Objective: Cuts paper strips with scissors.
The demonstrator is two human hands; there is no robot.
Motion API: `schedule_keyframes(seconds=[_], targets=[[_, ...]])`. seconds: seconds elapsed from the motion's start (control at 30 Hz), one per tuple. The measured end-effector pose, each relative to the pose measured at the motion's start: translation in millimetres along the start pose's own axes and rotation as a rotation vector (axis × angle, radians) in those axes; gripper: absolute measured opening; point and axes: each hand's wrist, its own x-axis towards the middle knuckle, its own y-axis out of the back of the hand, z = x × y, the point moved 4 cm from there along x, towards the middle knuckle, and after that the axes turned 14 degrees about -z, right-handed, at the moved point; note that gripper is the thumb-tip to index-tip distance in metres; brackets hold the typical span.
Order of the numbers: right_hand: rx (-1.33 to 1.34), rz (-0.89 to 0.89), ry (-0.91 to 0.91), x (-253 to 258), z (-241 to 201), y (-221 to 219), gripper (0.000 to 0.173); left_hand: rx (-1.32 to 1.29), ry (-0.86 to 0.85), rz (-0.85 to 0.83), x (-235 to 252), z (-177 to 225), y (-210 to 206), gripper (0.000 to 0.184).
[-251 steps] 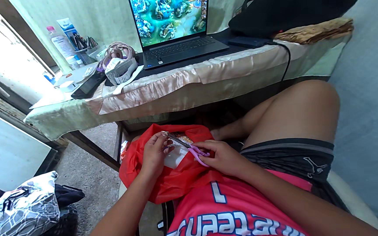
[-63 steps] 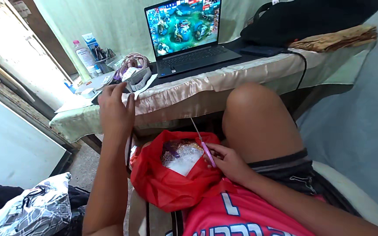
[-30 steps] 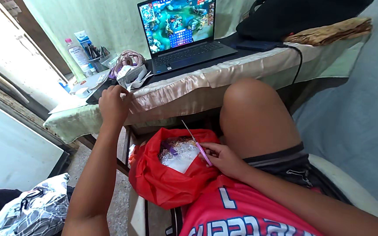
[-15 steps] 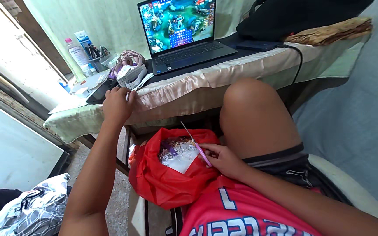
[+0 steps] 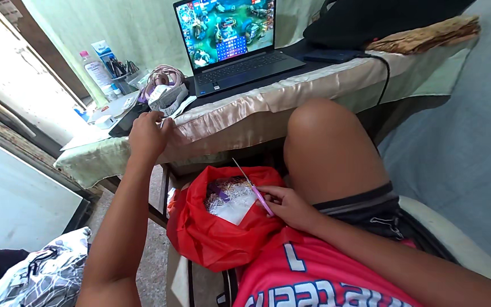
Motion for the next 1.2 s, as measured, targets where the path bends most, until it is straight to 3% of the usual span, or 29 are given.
schedule_keyframes(seconds=[0.37,0.87,1.13,1.2], targets=[[-0.004,-0.01,-0.006,-0.6,-0.3,0.8,0.041,-0.004,-0.009,0.026,2.8,3.0,0.6,0.034],[-0.006,-0.009,-0.024,1.0,0.0,3.8,0.041,-0.105,0.005,0.072,4.7,-3.8,15.7,0.038],[0.01,-0.044,-0.028,0.9,4.9,8.4,0.039,-0.088,-0.05,0.041,5.7,-5.9,15.2,0.025],[0.014,-0.044,-0.03,0.7,5.9,10.6,0.039,-0.053,-0.035,0.051,7.8,-7.1,14.3,0.031]])
